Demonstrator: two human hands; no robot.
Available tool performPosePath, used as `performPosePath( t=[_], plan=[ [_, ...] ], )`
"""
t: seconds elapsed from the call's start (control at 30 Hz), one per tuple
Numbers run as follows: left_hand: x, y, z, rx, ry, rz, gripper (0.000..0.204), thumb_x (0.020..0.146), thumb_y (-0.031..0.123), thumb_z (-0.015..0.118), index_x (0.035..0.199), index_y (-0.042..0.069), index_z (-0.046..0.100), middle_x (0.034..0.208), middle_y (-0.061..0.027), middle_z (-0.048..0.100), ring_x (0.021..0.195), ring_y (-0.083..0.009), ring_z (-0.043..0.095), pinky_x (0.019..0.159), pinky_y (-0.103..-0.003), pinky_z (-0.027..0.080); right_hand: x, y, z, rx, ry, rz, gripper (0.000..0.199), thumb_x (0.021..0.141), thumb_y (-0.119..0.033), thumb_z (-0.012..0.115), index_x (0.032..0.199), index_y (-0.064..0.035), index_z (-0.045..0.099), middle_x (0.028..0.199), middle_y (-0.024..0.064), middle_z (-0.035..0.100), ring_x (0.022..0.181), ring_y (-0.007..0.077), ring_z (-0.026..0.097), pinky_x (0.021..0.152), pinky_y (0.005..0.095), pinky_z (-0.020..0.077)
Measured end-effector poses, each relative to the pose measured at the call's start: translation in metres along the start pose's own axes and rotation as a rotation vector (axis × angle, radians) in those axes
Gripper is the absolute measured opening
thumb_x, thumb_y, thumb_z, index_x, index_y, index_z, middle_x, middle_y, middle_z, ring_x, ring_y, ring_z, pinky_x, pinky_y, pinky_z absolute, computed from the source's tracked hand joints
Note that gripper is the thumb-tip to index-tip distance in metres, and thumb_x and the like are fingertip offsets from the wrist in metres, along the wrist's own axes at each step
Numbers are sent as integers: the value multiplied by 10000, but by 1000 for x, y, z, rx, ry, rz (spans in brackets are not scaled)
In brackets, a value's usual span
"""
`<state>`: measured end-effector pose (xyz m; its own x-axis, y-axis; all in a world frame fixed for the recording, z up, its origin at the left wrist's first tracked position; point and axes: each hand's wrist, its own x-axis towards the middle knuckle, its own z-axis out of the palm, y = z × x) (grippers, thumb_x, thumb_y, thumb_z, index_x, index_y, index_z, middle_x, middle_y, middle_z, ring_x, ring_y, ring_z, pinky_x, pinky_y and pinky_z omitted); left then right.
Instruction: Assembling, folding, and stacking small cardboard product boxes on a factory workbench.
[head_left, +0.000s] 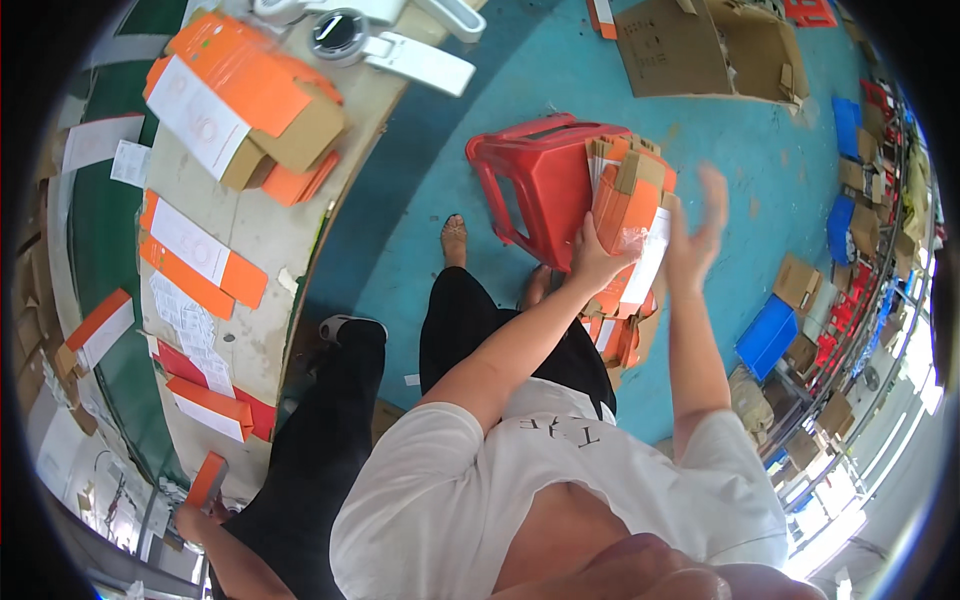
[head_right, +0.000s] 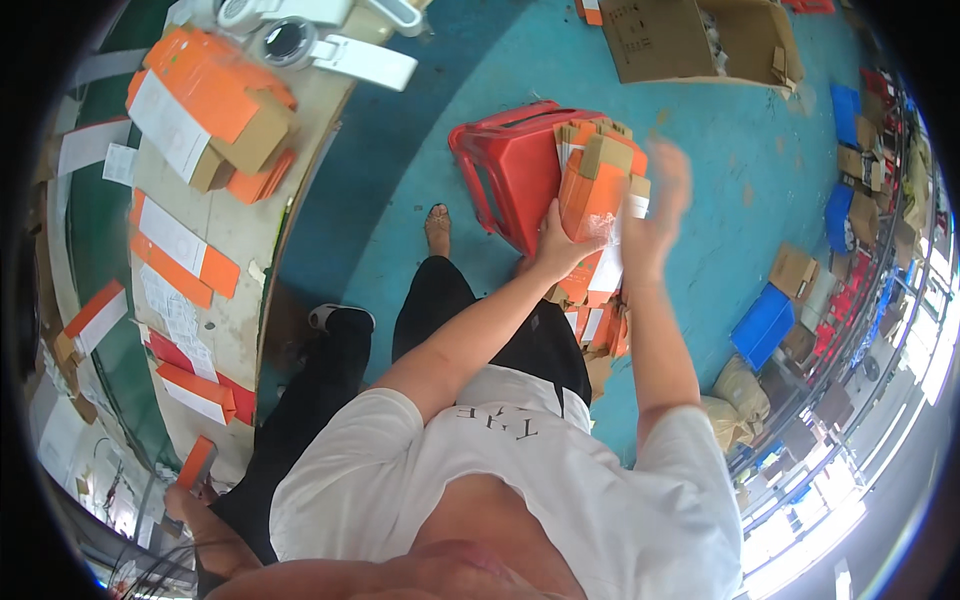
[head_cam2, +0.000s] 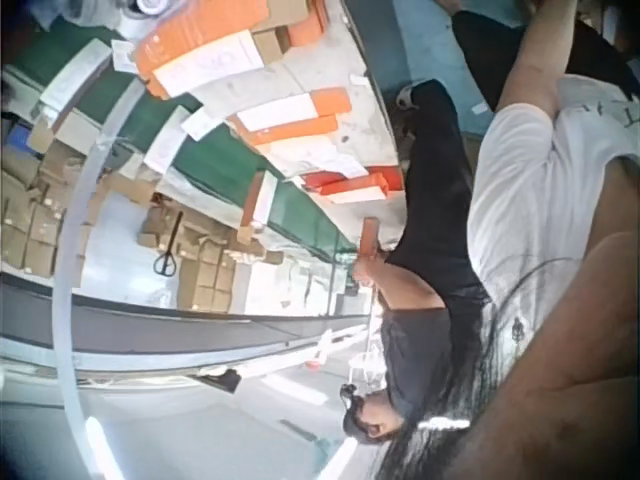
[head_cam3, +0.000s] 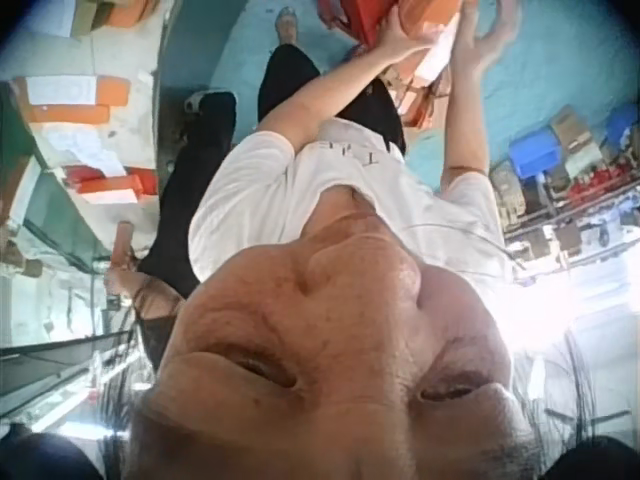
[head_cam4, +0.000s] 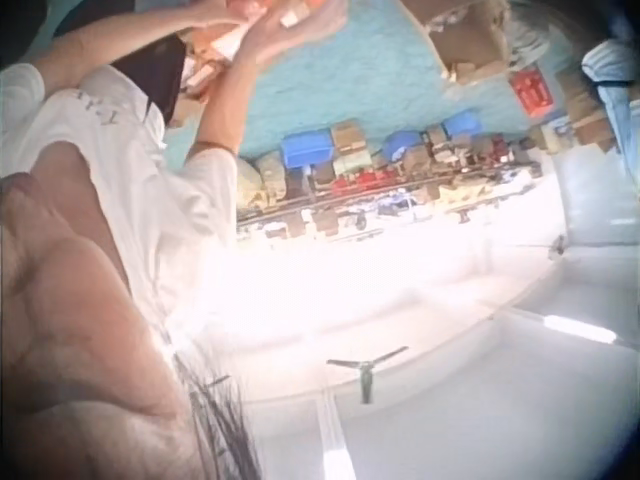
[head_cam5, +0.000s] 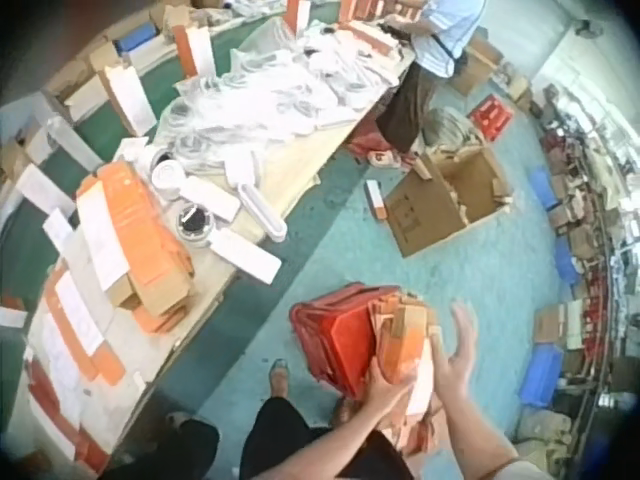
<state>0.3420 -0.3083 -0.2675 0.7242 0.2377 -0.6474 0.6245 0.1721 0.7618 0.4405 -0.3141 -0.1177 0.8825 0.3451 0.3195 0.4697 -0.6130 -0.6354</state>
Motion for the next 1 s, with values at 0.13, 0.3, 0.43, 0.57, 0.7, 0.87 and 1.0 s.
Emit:
performPosePath(
  t=[0.13,0.3,0.43,0.57,0.7,0.87,1.0],
  plan=[
    [-20,21,14,-86,187,-51,1044,573,277,803,1329,-37,154,1290,-235,320,1187,-320,364,974,-406,330,-59,115,-46,303,-365,867,610,840,-283,554,1348,-63,299,1341,135,350,1182,249,391,965,346,330],
    [-23,48,-1,-334,66,157,1001,554,237,809,1317,-8,211,1255,-193,384,1158,-286,409,964,-376,352,-85,98,-35,578,-201,735,617,851,-224,532,1369,-41,251,1355,135,342,1241,216,341,1011,324,269],
    [-37,32,-57,-545,32,176,873,623,135,773,1300,4,237,1226,-122,426,1109,-203,459,921,-334,399,-73,122,-48,434,-414,638,664,830,-253,565,1370,-43,241,1375,165,304,1271,249,303,1021,352,262],
    [-26,-9,-102,-460,227,145,688,686,98,721,1241,-9,330,1099,-134,524,999,-216,553,828,-348,484,-57,199,-14,351,-482,725,729,805,-321,596,1369,-34,234,1378,163,301,1282,245,286,1031,353,251],
    [12,-48,-82,-581,94,87,601,712,77,696,1217,9,376,1085,-113,540,963,-210,567,795,-339,485,-67,248,27,514,-715,674,796,783,-404,605,1369,-26,222,1385,166,289,1292,246,263,1036,342,247],
    [29,-21,-10,-367,168,42,420,755,114,676,1113,14,481,1026,-66,548,960,-139,510,847,-268,391,-36,255,-2,662,-675,886,644,844,-335,557,1344,-33,287,1293,132,423,1182,193,418,971,317,348],
    [35,-52,-9,-331,253,148,398,814,162,625,1134,-5,457,1069,-78,520,975,-147,492,863,-278,386,-38,232,-1,565,-647,802,666,829,-403,558,1361,-104,292,1300,93,424,1193,189,401,985,325,325]
  ],
)
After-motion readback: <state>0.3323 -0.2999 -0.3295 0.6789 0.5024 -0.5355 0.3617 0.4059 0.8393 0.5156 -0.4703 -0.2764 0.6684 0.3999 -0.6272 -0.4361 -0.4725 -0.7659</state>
